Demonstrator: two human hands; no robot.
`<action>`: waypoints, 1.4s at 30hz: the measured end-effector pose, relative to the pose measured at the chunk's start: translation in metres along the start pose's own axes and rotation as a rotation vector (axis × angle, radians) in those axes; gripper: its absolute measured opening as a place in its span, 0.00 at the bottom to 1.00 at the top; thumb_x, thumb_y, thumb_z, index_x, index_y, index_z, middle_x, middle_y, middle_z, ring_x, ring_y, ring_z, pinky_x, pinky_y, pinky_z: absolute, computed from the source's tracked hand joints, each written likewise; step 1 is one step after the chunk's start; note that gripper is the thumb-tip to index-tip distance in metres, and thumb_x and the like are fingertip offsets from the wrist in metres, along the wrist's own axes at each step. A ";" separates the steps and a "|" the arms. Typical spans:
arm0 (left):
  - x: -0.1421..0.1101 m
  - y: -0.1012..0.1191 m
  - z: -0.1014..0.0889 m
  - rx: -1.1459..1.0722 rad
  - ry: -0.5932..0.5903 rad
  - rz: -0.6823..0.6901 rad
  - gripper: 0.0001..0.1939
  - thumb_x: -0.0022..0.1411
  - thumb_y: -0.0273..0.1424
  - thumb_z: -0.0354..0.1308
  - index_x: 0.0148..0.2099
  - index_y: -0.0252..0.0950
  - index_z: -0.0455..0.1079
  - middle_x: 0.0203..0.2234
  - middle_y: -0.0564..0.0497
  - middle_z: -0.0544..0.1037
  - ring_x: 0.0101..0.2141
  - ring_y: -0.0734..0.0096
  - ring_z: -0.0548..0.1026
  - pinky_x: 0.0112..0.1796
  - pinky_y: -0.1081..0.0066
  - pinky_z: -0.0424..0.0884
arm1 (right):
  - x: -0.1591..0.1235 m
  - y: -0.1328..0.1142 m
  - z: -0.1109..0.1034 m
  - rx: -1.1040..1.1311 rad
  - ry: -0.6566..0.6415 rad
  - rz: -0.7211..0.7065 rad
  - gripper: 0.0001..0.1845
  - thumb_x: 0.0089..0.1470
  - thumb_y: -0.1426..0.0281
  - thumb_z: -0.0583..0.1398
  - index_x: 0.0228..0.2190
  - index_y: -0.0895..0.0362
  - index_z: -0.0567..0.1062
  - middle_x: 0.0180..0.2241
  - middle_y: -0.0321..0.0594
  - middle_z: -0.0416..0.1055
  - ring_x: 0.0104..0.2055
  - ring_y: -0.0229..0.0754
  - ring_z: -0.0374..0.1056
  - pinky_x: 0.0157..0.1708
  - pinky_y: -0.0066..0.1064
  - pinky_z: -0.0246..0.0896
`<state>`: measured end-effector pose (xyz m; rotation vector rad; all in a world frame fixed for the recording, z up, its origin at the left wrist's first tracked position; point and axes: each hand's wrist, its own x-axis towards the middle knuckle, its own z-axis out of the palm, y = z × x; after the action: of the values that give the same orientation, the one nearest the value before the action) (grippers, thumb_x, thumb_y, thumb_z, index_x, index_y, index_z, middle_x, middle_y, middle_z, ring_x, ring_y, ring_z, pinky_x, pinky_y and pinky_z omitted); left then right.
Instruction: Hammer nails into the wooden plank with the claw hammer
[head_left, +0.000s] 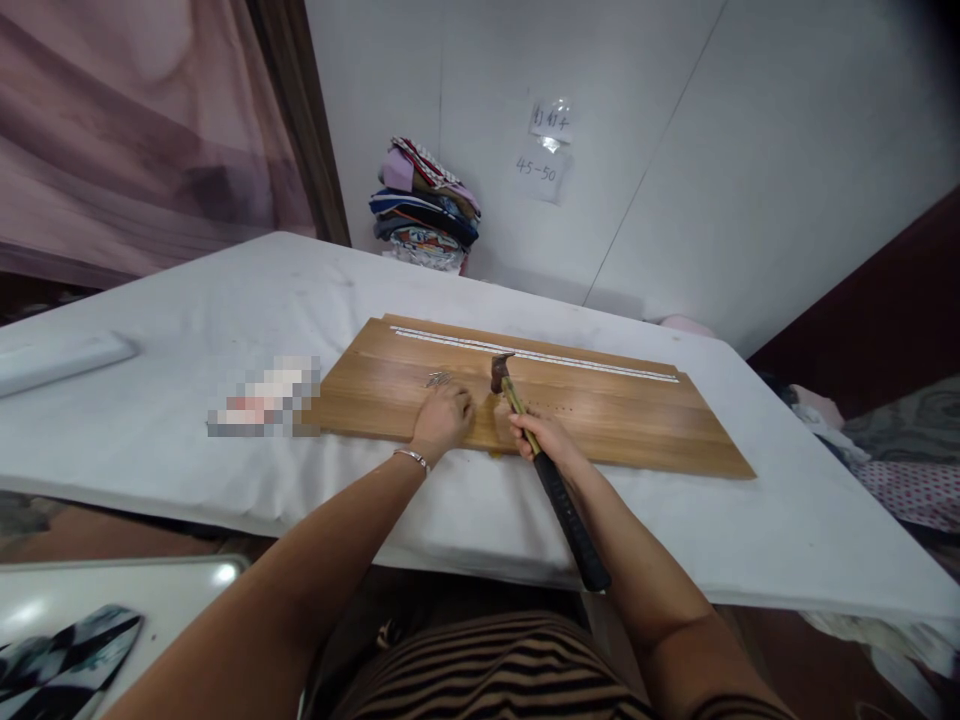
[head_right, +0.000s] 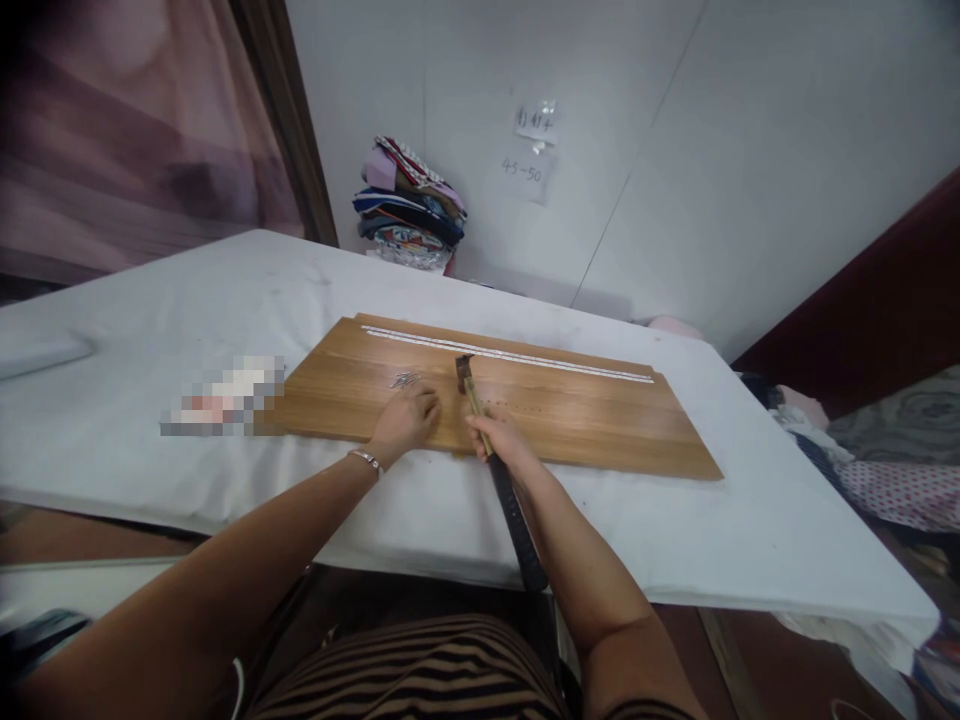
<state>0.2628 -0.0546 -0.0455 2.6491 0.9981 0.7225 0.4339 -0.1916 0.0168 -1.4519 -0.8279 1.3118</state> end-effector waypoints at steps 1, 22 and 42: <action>0.000 0.000 0.000 -0.002 0.002 -0.002 0.16 0.70 0.29 0.53 0.34 0.38 0.80 0.41 0.41 0.83 0.46 0.55 0.78 0.53 0.57 0.74 | 0.000 0.000 0.000 0.006 0.001 0.003 0.16 0.46 0.59 0.68 0.26 0.52 0.67 0.16 0.27 0.65 0.13 0.31 0.56 0.12 0.24 0.49; 0.000 0.001 -0.002 0.012 -0.015 -0.008 0.15 0.70 0.28 0.53 0.35 0.37 0.79 0.43 0.40 0.83 0.47 0.55 0.78 0.53 0.58 0.73 | 0.001 0.002 -0.002 -0.004 -0.005 -0.003 0.15 0.48 0.59 0.66 0.25 0.52 0.66 0.14 0.28 0.63 0.13 0.32 0.56 0.13 0.24 0.49; 0.001 0.002 -0.001 0.019 -0.020 -0.011 0.15 0.70 0.28 0.53 0.33 0.38 0.79 0.39 0.42 0.82 0.45 0.57 0.77 0.52 0.58 0.73 | 0.003 0.004 -0.003 -0.021 -0.013 0.027 0.17 0.48 0.57 0.66 0.23 0.52 0.66 0.13 0.28 0.62 0.14 0.32 0.55 0.14 0.24 0.50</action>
<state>0.2640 -0.0560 -0.0435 2.6594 1.0180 0.6867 0.4372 -0.1903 0.0120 -1.4770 -0.8358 1.3378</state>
